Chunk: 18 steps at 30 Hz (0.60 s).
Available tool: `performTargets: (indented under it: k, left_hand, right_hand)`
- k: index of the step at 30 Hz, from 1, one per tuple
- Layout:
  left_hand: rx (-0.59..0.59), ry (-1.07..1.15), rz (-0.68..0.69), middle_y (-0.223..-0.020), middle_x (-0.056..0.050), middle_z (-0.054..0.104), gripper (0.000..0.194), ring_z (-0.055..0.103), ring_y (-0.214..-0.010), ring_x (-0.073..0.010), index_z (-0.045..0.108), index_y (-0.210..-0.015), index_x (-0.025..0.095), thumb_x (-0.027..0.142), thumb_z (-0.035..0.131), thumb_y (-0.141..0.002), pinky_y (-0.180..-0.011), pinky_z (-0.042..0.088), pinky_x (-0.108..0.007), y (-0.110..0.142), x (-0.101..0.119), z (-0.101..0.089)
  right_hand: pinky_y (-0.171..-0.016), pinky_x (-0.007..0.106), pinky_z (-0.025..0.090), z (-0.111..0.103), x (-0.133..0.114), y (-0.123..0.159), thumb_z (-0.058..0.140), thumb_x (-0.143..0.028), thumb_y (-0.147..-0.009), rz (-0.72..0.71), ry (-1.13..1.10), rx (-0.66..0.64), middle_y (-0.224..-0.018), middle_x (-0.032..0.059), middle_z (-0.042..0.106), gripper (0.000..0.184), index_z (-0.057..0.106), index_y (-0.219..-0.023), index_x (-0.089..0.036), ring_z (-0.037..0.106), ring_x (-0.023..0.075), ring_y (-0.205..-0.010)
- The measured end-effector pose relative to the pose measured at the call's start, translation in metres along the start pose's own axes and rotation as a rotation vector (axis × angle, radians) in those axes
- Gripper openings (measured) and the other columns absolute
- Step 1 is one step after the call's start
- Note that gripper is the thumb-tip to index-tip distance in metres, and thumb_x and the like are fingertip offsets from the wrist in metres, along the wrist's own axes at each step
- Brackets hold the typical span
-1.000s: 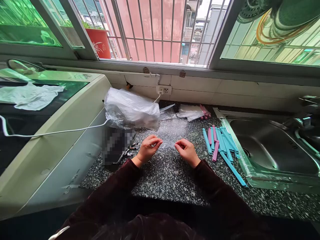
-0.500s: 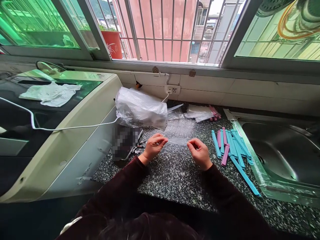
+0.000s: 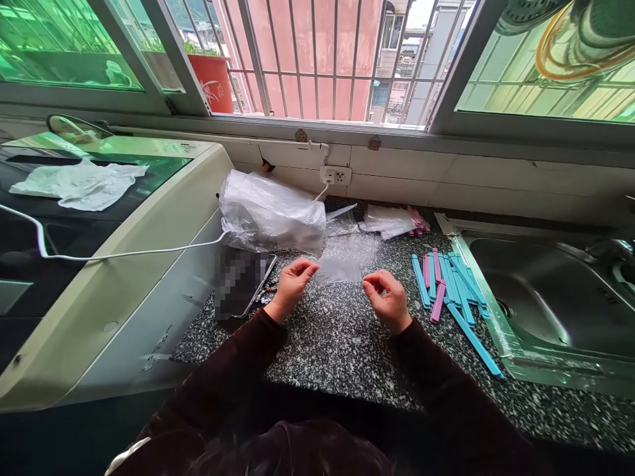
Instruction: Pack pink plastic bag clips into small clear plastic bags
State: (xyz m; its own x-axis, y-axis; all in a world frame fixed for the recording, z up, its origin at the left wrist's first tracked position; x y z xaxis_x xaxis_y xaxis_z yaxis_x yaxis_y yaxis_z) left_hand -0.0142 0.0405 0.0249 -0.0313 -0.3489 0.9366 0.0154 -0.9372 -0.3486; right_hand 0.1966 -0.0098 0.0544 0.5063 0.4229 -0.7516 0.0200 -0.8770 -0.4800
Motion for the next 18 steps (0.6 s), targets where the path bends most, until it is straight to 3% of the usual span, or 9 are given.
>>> performTargets:
  k: [6, 18]
  left_hand:
    - [0.001, 0.154, -0.204, -0.050, 0.005, 0.045, 0.033, 0.036, -0.048, -0.0062, 0.058, -0.059, 0.015, 0.046, 0.071, -0.061, -0.048, 0.031, -0.021, -0.001, -0.015, 0.001]
    - [-0.017, 0.162, -0.237, -0.052, 0.005, 0.047, 0.037, 0.036, -0.048, -0.0055, 0.058, -0.062, 0.015, 0.049, 0.070, -0.060, -0.047, 0.030, -0.021, 0.001, -0.023, 0.008]
  right_hand:
    - [-0.055, 0.029, 0.043, 0.004, -0.002, 0.002, 0.056, -0.035, -0.080, -0.075, 0.076, 0.008, -0.074, 0.0038, 0.055, 0.015, 0.059, -0.081, -0.020, 0.047, 0.0132, -0.059]
    - [-0.054, 0.028, 0.039, 0.013, -0.003, 0.004, 0.055, -0.037, -0.081, -0.056, 0.003, -0.061, -0.063, 0.0018, 0.052, 0.022, 0.055, -0.066, -0.021, 0.046, 0.0135, -0.057]
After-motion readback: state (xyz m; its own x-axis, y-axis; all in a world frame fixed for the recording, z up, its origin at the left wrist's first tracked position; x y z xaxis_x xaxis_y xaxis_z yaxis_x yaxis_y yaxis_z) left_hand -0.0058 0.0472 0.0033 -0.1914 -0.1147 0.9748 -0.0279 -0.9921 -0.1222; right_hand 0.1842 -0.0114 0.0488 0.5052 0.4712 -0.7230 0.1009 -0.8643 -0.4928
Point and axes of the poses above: each hand's wrist, its own y-axis away from the middle knuckle, its own z-axis out of the palm, x = y × z, the point moved 8 cm from there along -y, towards the middle knuckle
